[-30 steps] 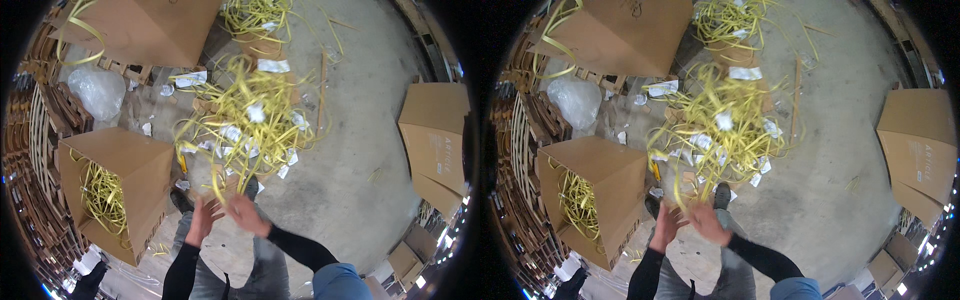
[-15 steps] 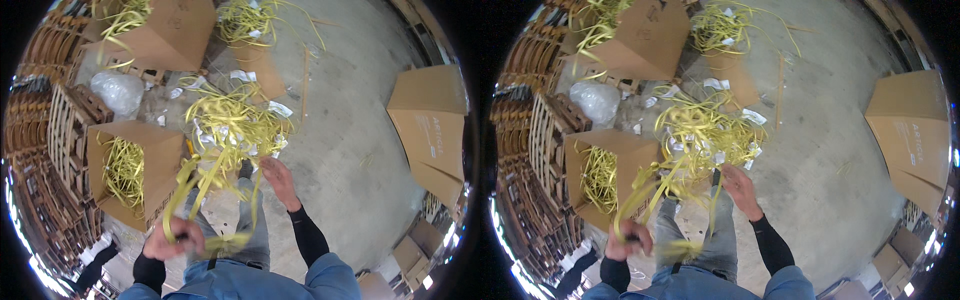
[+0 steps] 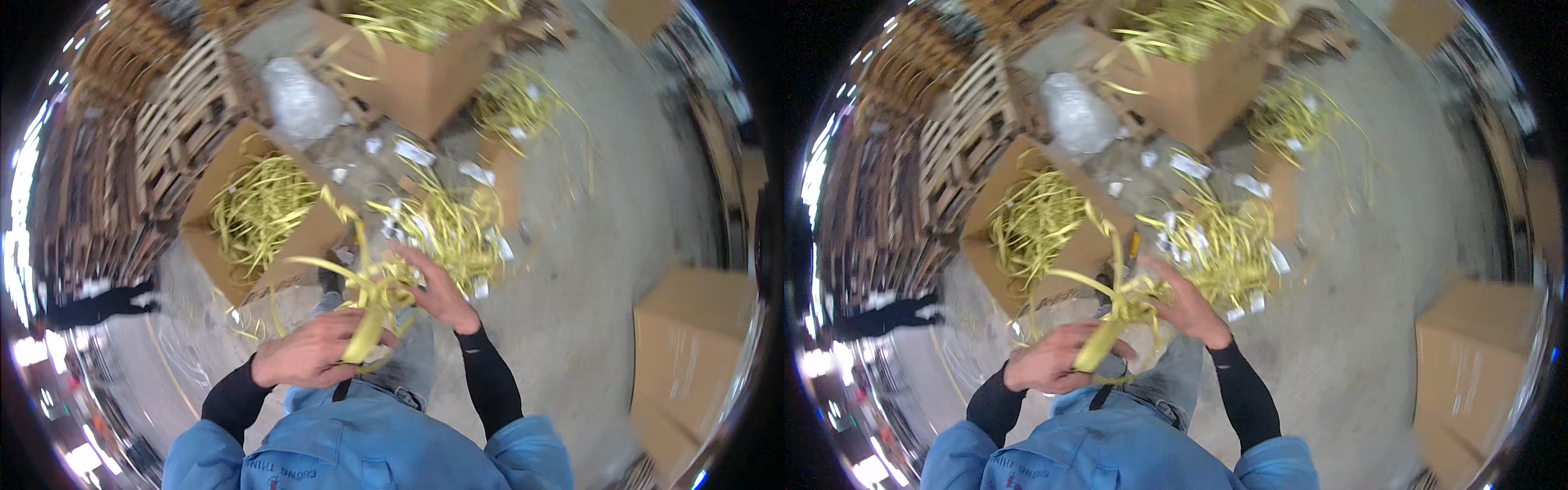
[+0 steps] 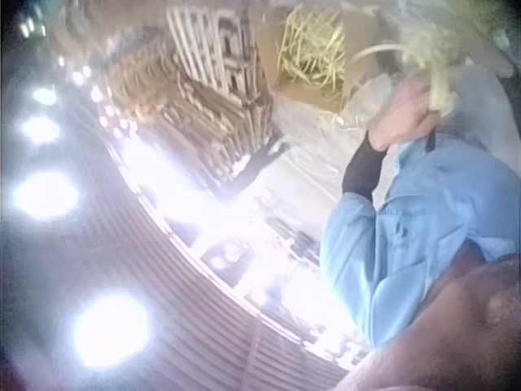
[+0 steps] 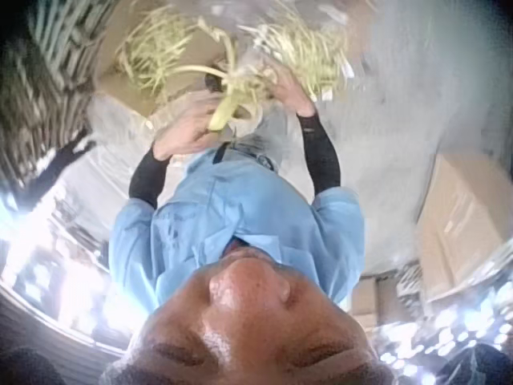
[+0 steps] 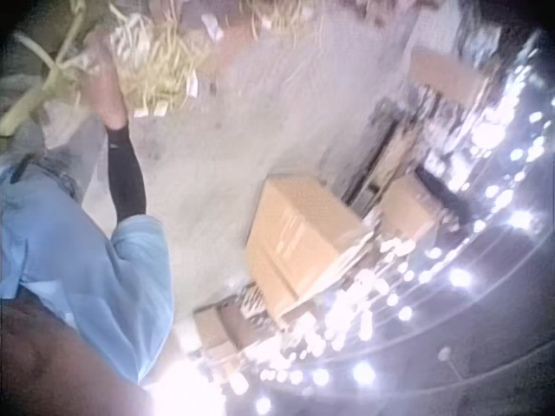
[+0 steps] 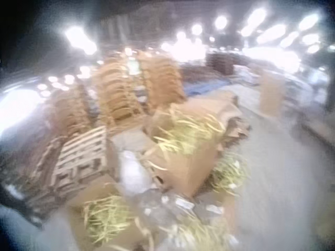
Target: The person picks up yellow straps from the floor, untangles them, and places them into cardboard boxes. The person repeatedly handles individual straps, straightens them, and deposits them into boxes in a warehouse setting.
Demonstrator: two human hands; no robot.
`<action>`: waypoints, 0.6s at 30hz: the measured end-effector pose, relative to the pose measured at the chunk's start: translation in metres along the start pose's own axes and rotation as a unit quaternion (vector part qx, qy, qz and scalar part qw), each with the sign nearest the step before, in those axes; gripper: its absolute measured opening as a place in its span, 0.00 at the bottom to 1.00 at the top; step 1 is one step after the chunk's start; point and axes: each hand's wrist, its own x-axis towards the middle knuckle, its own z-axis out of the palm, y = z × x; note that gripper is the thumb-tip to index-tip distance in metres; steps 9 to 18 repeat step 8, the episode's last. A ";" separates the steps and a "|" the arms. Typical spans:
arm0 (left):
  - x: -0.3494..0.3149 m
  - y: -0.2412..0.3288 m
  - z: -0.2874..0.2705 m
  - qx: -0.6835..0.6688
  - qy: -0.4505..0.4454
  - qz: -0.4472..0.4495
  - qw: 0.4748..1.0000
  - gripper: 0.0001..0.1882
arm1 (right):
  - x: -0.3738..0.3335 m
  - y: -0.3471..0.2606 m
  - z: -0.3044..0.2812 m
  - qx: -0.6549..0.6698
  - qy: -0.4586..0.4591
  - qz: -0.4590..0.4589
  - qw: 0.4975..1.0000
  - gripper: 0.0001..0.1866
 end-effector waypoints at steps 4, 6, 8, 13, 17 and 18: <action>-0.024 0.010 -0.014 -0.131 0.121 -0.042 0.983 0.14 | -0.018 0.009 0.005 0.254 -0.237 0.107 0.932 0.27; -0.043 0.012 -0.027 -0.194 0.202 -0.055 0.958 0.10 | -0.028 0.010 -0.011 0.257 -0.201 0.242 0.914 0.24; -0.066 0.021 -0.047 -0.217 0.217 -0.059 0.950 0.10 | -0.031 -0.008 -0.041 0.093 -0.148 0.255 0.951 0.26; -0.066 0.021 -0.047 -0.217 0.217 -0.059 0.950 0.10 | -0.031 -0.008 -0.041 0.093 -0.148 0.255 0.951 0.26; -0.066 0.021 -0.047 -0.217 0.217 -0.059 0.950 0.10 | -0.031 -0.008 -0.041 0.093 -0.148 0.255 0.951 0.26; -0.066 0.021 -0.047 -0.217 0.217 -0.059 0.950 0.10 | -0.031 -0.008 -0.041 0.093 -0.148 0.255 0.951 0.26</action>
